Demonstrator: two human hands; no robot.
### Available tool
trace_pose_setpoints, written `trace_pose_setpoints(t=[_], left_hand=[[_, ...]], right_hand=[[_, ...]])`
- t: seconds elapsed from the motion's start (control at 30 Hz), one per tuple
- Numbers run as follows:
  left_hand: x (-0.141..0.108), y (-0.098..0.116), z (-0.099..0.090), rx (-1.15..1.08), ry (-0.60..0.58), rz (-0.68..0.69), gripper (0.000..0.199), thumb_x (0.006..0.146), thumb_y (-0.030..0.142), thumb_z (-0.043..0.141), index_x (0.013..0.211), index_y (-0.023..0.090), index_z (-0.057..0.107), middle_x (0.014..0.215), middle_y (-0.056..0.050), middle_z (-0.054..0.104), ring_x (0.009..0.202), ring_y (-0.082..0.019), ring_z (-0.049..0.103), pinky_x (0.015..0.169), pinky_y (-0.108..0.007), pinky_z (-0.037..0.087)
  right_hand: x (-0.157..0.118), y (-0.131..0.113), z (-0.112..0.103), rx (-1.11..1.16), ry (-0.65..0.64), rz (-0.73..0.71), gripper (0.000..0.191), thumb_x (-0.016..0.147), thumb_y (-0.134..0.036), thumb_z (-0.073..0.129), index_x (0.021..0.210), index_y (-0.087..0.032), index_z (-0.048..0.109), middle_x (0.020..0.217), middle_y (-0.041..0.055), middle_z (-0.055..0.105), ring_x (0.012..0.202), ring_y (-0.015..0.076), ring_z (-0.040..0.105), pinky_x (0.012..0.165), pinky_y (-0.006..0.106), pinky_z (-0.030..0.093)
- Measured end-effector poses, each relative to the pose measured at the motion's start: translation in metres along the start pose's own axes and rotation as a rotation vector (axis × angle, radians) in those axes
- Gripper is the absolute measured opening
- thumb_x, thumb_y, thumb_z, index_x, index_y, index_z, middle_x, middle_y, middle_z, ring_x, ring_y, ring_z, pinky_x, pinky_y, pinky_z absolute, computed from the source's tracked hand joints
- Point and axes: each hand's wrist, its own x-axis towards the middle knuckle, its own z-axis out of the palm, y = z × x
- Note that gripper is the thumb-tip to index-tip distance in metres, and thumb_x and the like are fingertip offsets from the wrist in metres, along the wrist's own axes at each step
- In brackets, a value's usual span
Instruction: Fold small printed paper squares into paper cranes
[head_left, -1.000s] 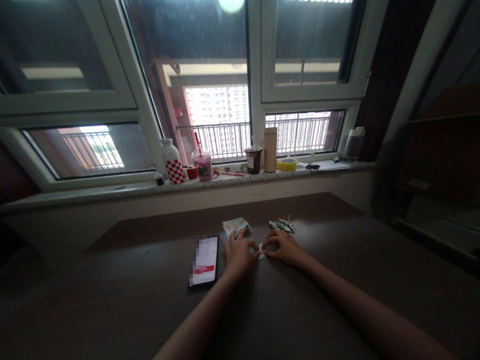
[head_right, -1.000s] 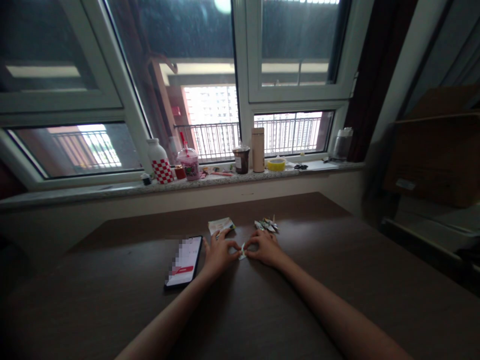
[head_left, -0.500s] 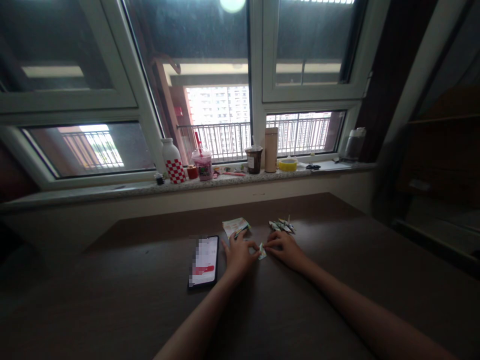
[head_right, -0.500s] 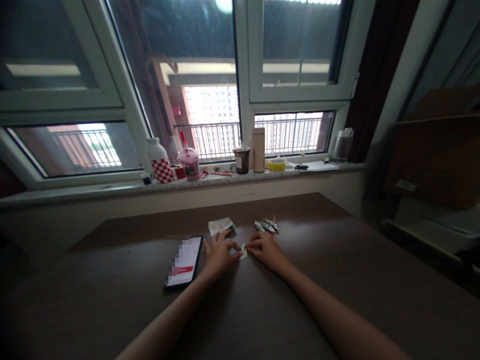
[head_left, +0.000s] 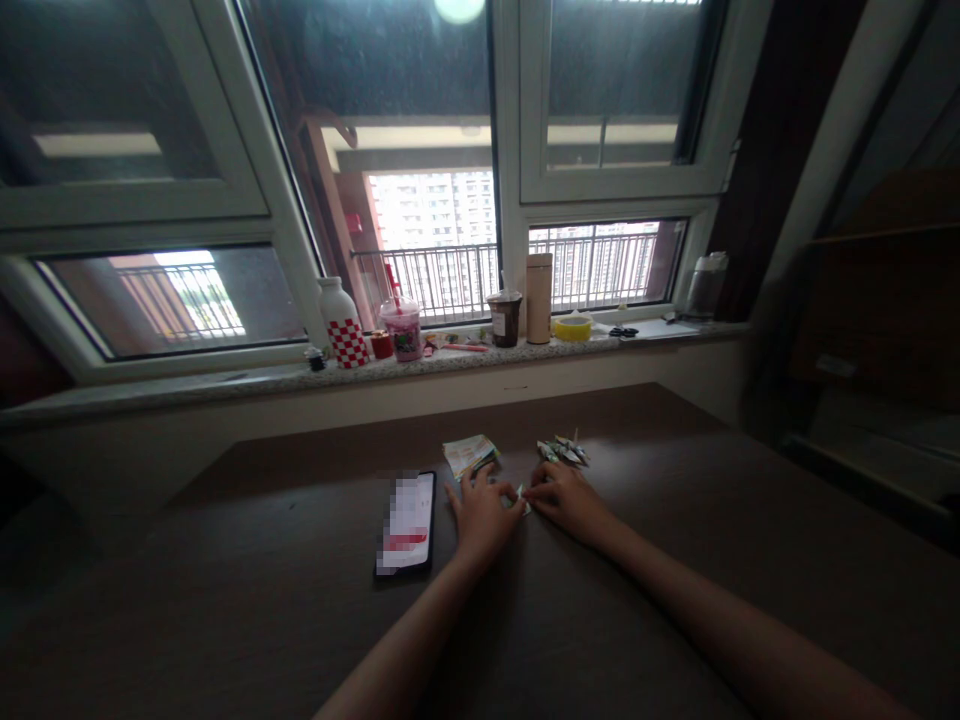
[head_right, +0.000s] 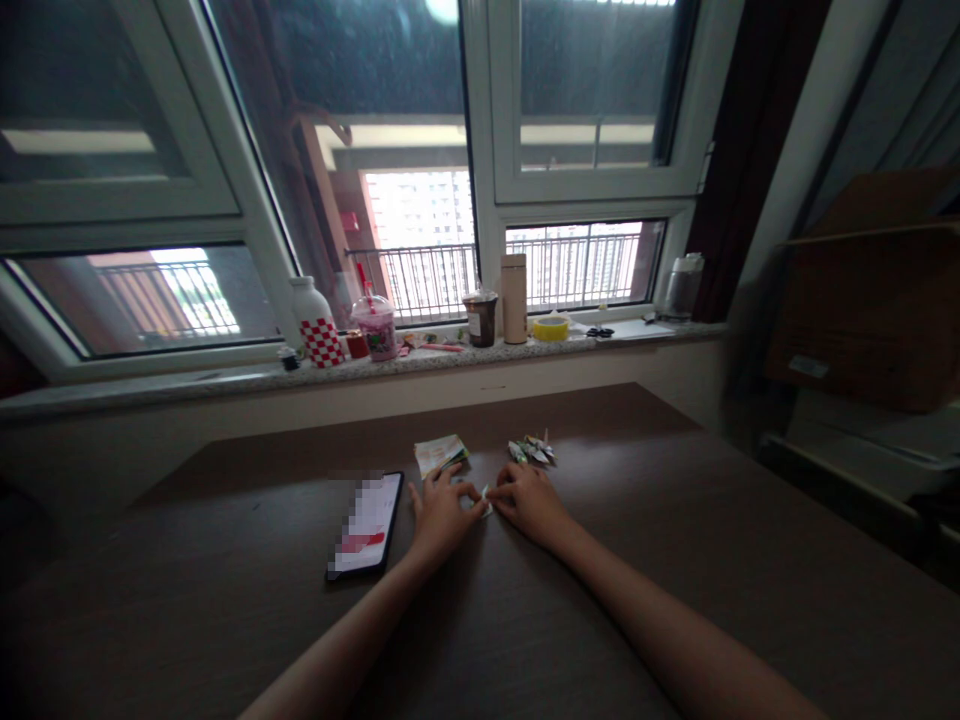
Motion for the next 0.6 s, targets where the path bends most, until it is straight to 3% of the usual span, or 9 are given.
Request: trace_pose_setpoints(t=[0.3, 0.6], left_hand=[[0.001, -0.002, -0.003, -0.002, -0.037, -0.033, 0.016, 0.078, 0.045, 0.069, 0.086, 0.033, 0.076, 0.147, -0.001, 0.047, 0.142, -0.032, 0.026, 0.113, -0.068, 0.000], [0.000, -0.003, -0.001, -0.010, -0.034, -0.020, 0.014, 0.078, 0.044, 0.070, 0.085, 0.033, 0.075, 0.146, 0.000, 0.048, 0.142, -0.033, 0.025, 0.112, -0.070, 0.003]], right_hand=[[0.003, 0.017, 0.004, 0.315, 0.020, 0.069, 0.019, 0.085, -0.034, 0.064, 0.096, -0.026, 0.078, 0.099, 0.0065, 0.067, 0.096, 0.0206, 0.060, 0.091, 0.034, 0.045], [0.002, 0.014, 0.005, 0.199, -0.005, 0.081, 0.014, 0.082, -0.032, 0.070, 0.093, -0.029, 0.079, 0.105, 0.0066, 0.062, 0.102, 0.0205, 0.056, 0.095, 0.035, 0.041]])
